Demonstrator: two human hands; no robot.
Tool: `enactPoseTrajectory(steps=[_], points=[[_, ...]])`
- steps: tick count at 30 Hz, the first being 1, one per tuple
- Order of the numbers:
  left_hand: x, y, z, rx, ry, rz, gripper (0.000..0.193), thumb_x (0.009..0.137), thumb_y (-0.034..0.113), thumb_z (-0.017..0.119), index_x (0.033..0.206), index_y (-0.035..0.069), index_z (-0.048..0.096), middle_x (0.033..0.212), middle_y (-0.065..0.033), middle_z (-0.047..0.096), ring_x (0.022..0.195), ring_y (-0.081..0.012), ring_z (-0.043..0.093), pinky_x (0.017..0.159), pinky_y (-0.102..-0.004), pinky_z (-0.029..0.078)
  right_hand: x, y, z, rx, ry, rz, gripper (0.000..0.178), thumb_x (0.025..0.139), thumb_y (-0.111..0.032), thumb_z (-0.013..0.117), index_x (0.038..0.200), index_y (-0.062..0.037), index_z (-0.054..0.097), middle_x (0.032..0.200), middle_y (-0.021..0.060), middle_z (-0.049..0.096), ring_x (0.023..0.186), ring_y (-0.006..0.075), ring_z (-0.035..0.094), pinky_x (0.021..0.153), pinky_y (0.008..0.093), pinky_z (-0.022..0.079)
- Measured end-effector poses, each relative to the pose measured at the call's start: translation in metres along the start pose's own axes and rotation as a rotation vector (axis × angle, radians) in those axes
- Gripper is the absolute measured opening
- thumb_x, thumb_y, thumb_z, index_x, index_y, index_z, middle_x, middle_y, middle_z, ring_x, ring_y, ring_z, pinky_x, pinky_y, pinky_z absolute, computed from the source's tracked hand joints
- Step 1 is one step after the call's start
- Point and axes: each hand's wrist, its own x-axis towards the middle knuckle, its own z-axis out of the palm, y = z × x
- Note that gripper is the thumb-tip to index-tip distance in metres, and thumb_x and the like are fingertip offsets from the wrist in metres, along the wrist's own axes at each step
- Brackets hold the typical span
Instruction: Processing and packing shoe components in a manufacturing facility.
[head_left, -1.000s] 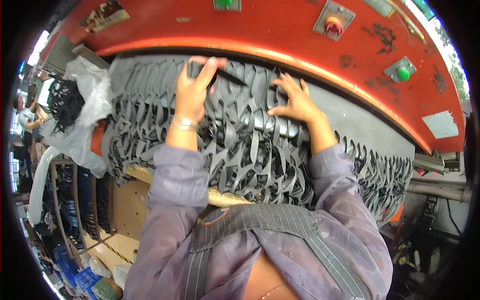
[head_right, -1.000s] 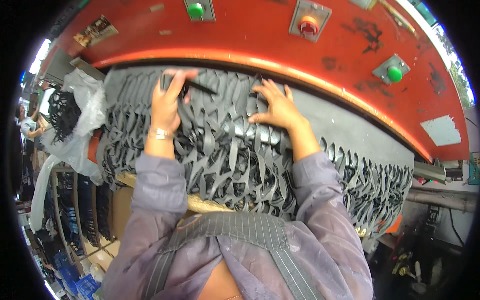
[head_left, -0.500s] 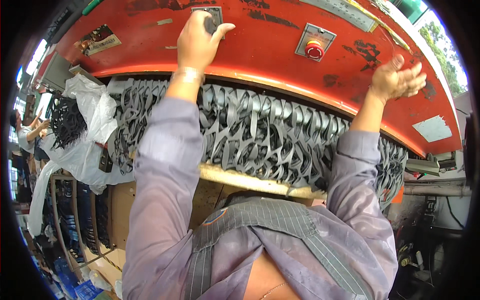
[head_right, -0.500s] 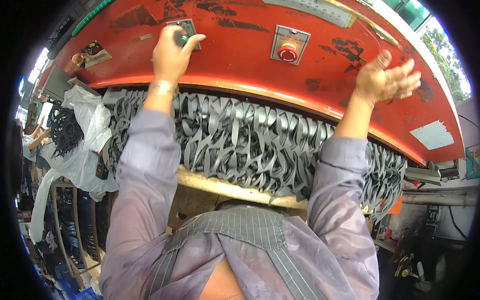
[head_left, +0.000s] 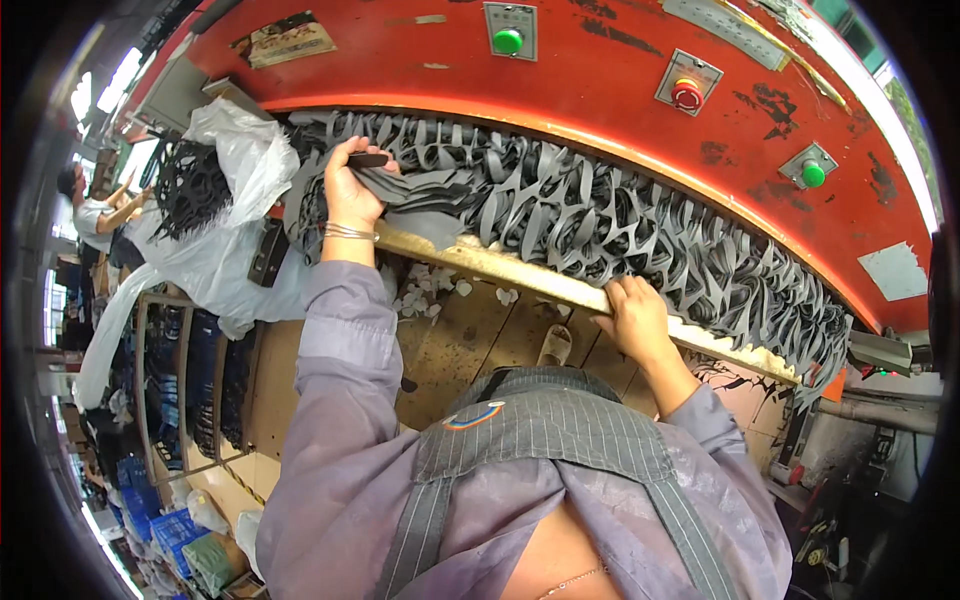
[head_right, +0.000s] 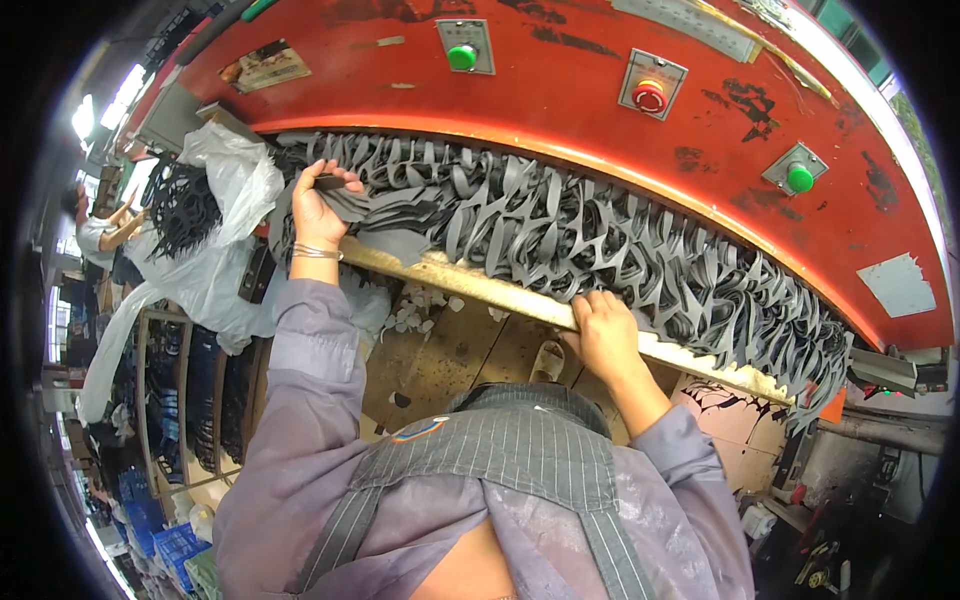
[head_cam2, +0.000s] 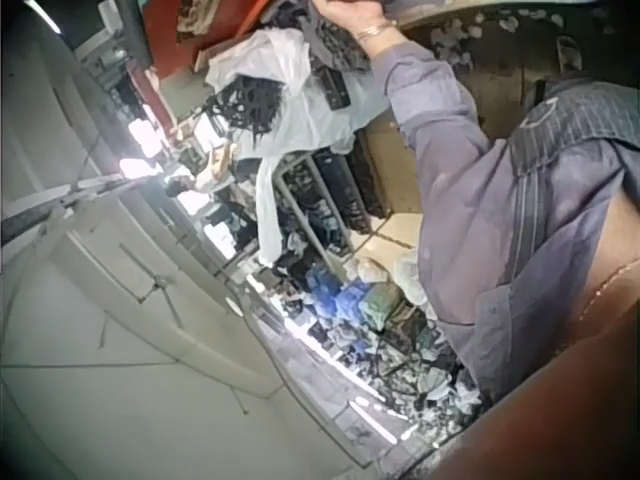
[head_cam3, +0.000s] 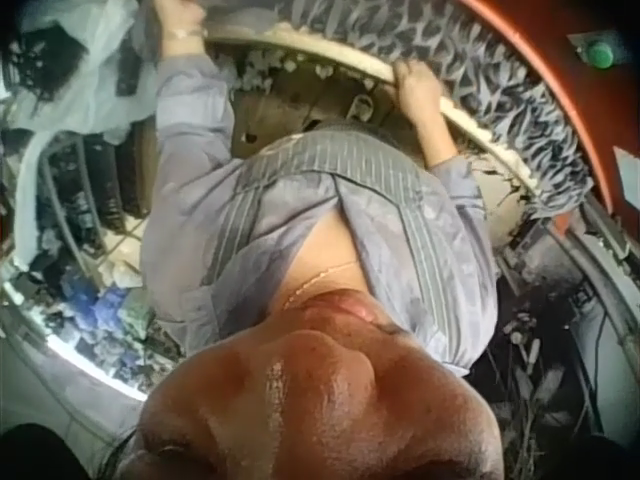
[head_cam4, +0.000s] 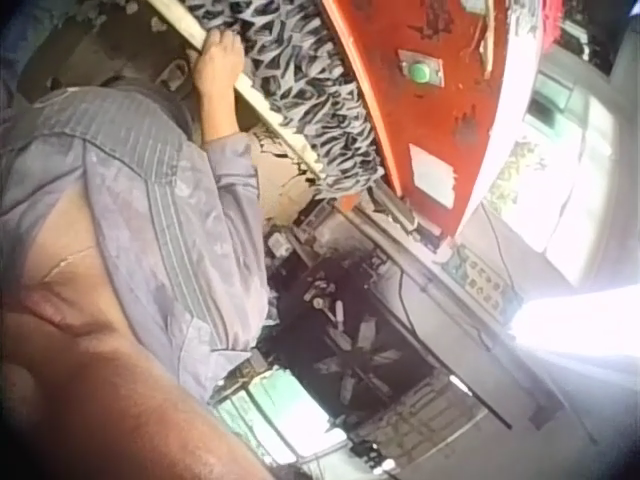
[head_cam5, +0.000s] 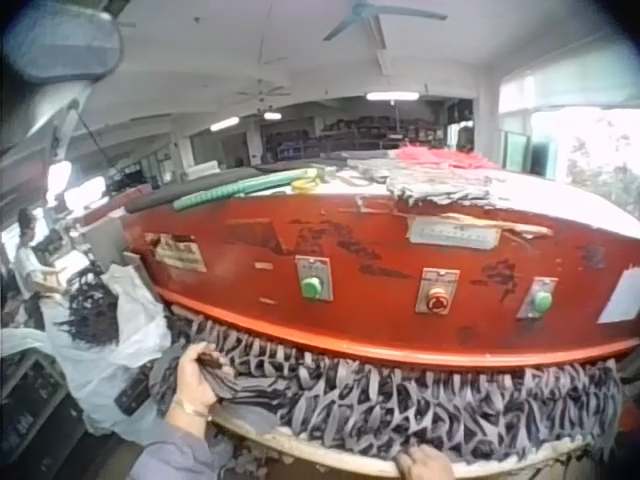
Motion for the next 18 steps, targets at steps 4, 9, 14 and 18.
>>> enactPoseTrajectory(steps=[4, 9, 14, 18], points=[[-0.013, -0.025, 0.002, 0.111, -0.015, 0.09, 0.026, 0.077, 0.004, 0.06, 0.102, 0.004, 0.05, 0.071, -0.0096, 0.054, 0.069, -0.0288, 0.058, 0.074, -0.0495, 0.052, 0.0, -0.008, 0.006, 0.006, 0.104, 0.088, 0.038, 0.052, -0.019, 0.084, 0.081, -0.0062, 0.062, 0.082, 0.0091, 0.059, 0.082, 0.028, 0.059, 0.072, 0.0378, 0.05], [-0.026, -0.076, 0.042, 0.234, -0.202, -0.062, 0.041, 0.08, -0.004, 0.062, 0.119, 0.003, 0.049, 0.075, -0.0076, 0.056, 0.068, -0.0219, 0.058, 0.071, -0.0393, 0.053, -0.006, -0.007, 0.018, -0.017, 0.124, 0.113, 0.036, 0.052, -0.02, 0.083, 0.079, -0.006, 0.063, 0.084, 0.009, 0.06, 0.085, 0.0273, 0.06, 0.074, 0.0377, 0.051], [-0.011, -0.145, 0.078, 0.823, -0.453, 0.201, 0.037, 0.076, 0.001, 0.072, 0.111, 0.004, 0.06, 0.077, 0.004, 0.054, 0.066, -0.0083, 0.053, 0.064, -0.0226, 0.045, -0.001, -0.005, -0.01, 0.06, -0.144, 0.039, 0.032, 0.057, -0.022, 0.08, 0.077, -0.0054, 0.061, 0.081, 0.0099, 0.06, 0.081, 0.0288, 0.062, 0.071, 0.0394, 0.052], [0.008, -0.192, 0.084, 1.633, -0.719, 0.817, 0.03, 0.072, 0.0, 0.063, 0.102, 0.002, 0.059, 0.088, -0.0108, 0.06, 0.081, -0.0285, 0.062, 0.073, -0.0339, 0.051, 0.039, 0.032, -0.065, 0.367, -0.456, -0.16, 0.028, 0.074, -0.028, 0.073, 0.092, -0.0076, 0.067, 0.077, 0.0127, 0.067, 0.072, 0.0313, 0.067, 0.064, 0.0434, 0.053]])
